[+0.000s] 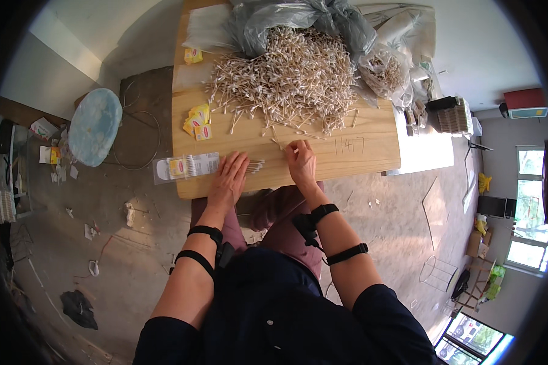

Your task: Sorting small wooden sticks and placing them into a small plastic zip bag.

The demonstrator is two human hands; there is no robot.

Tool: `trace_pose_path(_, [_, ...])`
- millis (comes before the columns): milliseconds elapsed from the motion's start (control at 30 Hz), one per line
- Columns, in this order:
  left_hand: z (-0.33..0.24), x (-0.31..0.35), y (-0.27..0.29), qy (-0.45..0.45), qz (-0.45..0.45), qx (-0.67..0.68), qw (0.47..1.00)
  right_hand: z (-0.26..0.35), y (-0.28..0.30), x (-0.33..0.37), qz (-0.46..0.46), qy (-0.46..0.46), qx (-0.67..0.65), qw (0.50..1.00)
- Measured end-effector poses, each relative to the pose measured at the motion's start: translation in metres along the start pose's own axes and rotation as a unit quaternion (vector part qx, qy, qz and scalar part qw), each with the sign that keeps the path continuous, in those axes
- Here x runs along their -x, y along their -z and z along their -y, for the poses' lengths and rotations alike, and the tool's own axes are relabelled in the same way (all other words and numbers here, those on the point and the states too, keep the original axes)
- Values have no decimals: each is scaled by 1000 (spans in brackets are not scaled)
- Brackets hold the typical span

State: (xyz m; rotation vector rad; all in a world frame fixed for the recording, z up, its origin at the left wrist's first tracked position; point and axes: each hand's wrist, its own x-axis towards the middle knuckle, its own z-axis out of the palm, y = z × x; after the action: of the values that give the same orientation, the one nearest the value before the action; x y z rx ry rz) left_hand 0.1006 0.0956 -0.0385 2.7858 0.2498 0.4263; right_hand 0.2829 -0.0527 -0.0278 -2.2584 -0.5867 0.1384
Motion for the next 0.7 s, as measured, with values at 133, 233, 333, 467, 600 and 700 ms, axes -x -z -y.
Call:
trace_pose_path(133, [2,6,-1,5,-3,-23,1000,24,-11,-17,-15,-9,85,996])
trace_pose_path(233, [-2,-1,-2,-6,-3,-16,1000,3,-6,-35,34,2,103,994])
trace_pose_path(333, [-2,0,-1,0,5,-22,1000,-2,2,-34,40,1,114,993])
trace_pose_path(467, [1,3,1,1,4,-41,999,10,-2,-26,39,37,105,993])
trace_pose_path(600, [-1,-2,-2,-11,-3,-36,999,9,-9,-29,33,73,129,988])
trace_pose_path(700, [-2,-1,-1,-7,2,-34,999,5,-7,-28,49,68,140,987])
